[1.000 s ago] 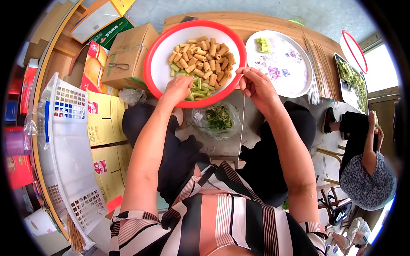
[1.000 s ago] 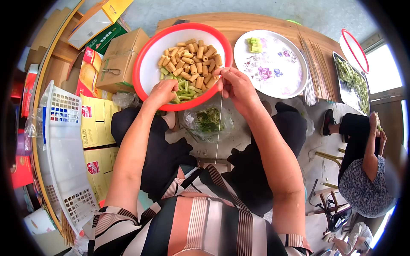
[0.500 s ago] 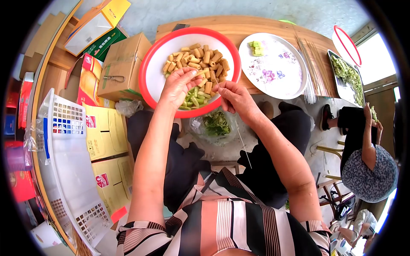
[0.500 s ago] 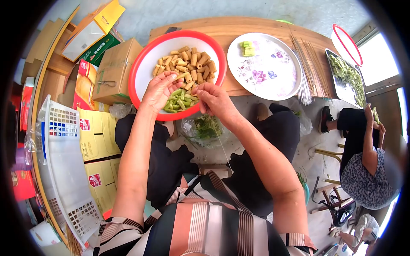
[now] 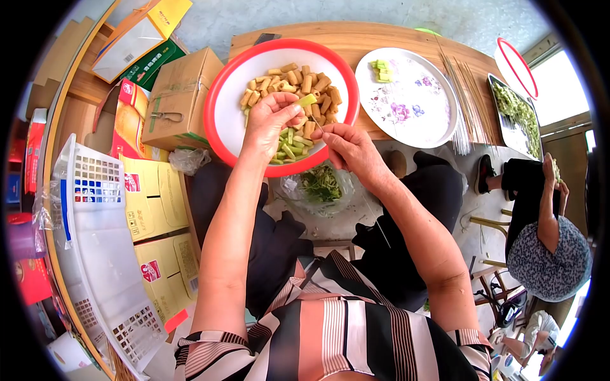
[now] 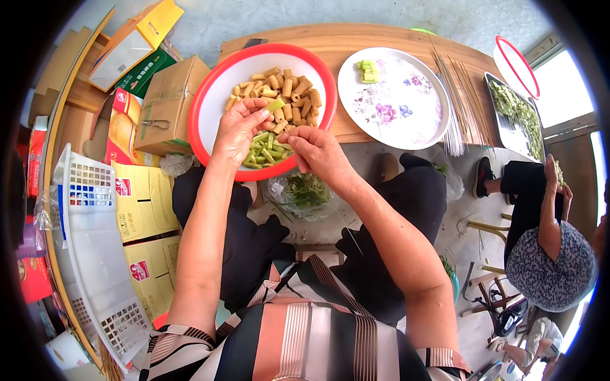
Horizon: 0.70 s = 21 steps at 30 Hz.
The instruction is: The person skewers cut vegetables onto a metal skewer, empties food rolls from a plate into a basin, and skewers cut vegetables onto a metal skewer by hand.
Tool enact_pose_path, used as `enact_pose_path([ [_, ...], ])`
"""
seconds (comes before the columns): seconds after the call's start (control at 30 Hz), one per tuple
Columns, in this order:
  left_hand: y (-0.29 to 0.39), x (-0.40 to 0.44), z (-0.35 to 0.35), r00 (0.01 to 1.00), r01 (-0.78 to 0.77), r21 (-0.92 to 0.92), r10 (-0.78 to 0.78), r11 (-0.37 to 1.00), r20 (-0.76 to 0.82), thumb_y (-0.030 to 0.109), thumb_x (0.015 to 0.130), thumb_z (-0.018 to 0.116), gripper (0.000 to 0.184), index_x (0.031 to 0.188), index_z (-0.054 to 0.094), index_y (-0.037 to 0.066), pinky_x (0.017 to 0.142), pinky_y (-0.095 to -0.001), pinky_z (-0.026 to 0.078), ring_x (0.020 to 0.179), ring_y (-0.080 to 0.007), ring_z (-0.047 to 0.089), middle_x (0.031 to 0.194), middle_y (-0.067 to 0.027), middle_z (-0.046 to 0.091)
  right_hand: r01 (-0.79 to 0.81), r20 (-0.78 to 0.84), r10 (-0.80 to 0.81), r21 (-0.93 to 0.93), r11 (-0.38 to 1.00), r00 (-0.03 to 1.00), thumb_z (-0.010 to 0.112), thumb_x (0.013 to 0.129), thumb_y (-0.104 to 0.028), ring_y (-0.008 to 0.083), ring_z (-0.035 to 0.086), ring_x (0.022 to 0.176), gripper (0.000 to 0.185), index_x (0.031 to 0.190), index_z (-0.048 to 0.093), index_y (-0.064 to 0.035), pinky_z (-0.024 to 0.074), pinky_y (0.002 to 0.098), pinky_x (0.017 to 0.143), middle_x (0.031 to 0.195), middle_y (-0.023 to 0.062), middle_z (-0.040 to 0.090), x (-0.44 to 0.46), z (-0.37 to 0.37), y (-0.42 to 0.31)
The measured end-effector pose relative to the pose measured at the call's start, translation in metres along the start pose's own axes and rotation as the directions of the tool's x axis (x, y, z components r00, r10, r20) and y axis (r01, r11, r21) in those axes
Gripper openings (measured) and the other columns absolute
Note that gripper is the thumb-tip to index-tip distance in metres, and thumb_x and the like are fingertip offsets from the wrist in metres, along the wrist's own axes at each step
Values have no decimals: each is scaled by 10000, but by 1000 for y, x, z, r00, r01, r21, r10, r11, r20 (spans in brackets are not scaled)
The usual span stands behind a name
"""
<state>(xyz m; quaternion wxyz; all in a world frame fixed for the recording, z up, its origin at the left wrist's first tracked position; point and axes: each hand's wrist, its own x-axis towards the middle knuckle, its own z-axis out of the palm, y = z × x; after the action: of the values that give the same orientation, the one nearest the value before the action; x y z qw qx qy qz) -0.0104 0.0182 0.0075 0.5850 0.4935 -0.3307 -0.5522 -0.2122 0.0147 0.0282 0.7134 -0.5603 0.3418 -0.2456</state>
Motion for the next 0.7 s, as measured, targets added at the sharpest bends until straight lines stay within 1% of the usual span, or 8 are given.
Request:
enact_pose_path([
  [0.07,1,-1,3,1000,10,-23,-9,1000,13,14,822,624,209,1020,559,10,723,-251,528,814,-151,627,919,-75,627,13,-8,-14,-26,1000,1000,450,948,-199,34,357,449,232,1028,608,-48,252,190,432,526,-49,417,0,0,0],
  [0.17,5,-5,8,999,3,-36,-1,999,54,9,819,624,205,1015,564,4,721,-250,528,813,-152,629,925,-81,629,11,-20,-11,-5,1000,1000,452,945,-191,33,355,447,232,1030,608,-43,251,190,430,524,-48,417,1,0,2],
  [0.7,4,-6,9,999,-27,-36,29,999,43,23,821,631,191,1002,573,5,717,-250,531,795,-145,631,914,-77,632,1,-35,-1,3,1000,999,458,944,-193,32,364,451,234,1039,611,-43,253,188,434,535,-51,422,2,2,2],
])
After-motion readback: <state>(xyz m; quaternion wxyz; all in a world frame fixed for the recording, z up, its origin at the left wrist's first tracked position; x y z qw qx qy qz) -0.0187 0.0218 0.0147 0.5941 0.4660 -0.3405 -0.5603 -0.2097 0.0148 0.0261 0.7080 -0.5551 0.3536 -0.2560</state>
